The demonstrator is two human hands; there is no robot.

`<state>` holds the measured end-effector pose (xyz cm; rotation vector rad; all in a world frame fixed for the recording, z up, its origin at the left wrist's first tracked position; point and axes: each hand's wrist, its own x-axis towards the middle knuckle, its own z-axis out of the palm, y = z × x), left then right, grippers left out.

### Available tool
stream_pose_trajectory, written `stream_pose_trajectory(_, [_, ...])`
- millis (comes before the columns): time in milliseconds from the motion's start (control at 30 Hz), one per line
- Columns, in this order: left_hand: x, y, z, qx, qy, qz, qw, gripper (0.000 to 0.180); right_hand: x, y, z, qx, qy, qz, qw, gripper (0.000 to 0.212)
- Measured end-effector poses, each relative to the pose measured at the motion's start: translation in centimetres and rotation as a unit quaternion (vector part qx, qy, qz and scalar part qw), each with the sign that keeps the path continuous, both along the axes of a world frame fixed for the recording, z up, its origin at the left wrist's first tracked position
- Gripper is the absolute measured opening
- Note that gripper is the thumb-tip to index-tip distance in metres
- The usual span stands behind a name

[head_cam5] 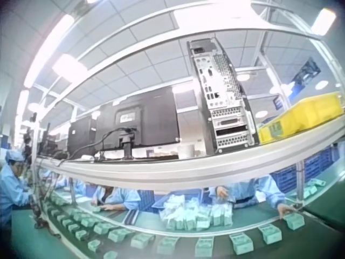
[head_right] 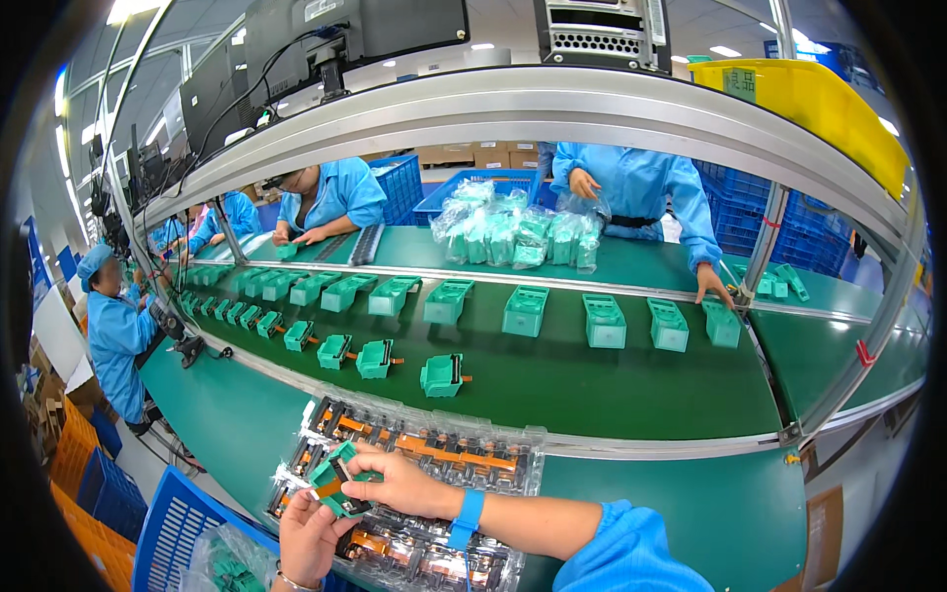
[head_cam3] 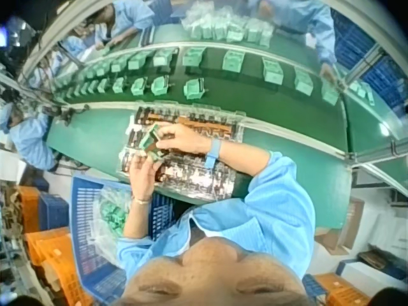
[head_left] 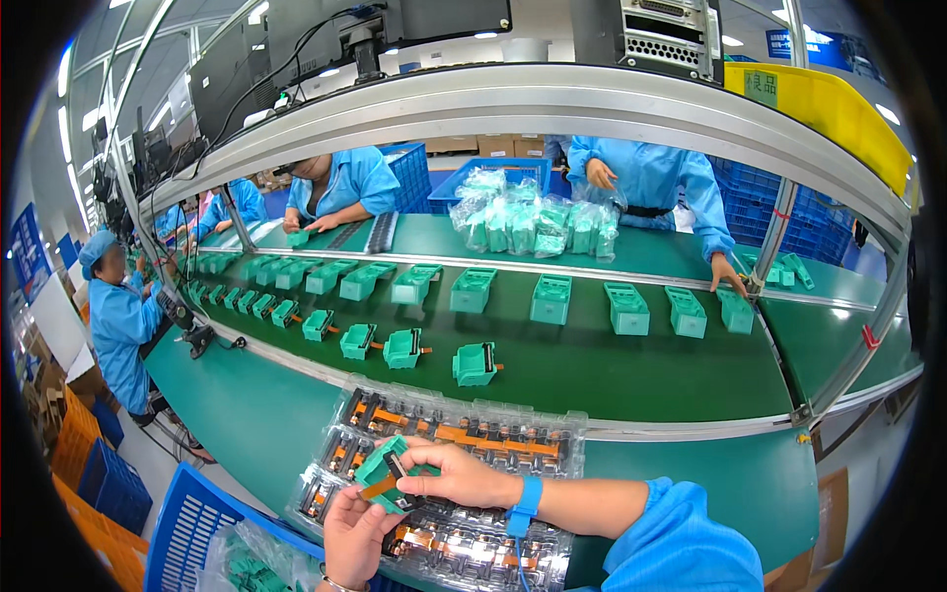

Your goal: The person assembles small electronic components by hand, inserting circuit boards into green plastic housings.

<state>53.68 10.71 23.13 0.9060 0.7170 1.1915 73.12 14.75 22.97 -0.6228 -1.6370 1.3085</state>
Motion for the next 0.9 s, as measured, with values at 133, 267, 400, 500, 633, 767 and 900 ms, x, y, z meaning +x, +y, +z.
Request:
stream_pose_trajectory(133, [0.0, 0.3, -1.3, -0.011, -0.005, 0.011, 1.000, 0.023, 0.3, -0.3, 0.1, 0.011, 0.000, -0.016, 1.000, 0.019])
stream_pose_trajectory(267, [-0.2, 0.4, -1.6, -0.041, -0.073, 0.089, 0.993, 0.023, 2.0, -0.1, 1.0, -0.117, 0.181, -0.195, 0.957, 0.010])
stream_pose_trajectory(400, [-0.2, 0.1, -1.2, 0.025, -0.038, 0.156, 0.987, 0.024, 1.1, -0.6, 1.2, 0.076, 0.105, -0.261, 0.956, 0.022])
stream_pose_trajectory(500, [-1.1, -0.1, -1.8, 0.062, 0.025, 0.172, 0.983, 0.030, 1.0, -1.0, 1.9, 0.098, 0.038, -0.259, 0.960, 0.020])
stream_pose_trajectory(633, [-0.8, 0.6, -1.8, -0.043, -0.058, 0.110, 0.991, 0.025, 1.5, -1.4, 1.9, 0.105, -0.034, -0.249, 0.962, 0.017])
stream_pose_trajectory(767, [-0.8, 0.3, -1.6, -0.026, -0.029, 0.117, 0.992, 0.023, 1.0, -1.8, 2.2, 0.096, -0.075, -0.230, 0.966, 0.018])
stream_pose_trajectory(900, [-0.7, 0.0, -1.9, 0.021, 0.016, 0.117, 0.993, 0.020, 0.8, -1.9, 2.0, 0.066, -0.055, -0.224, 0.971, 0.019])
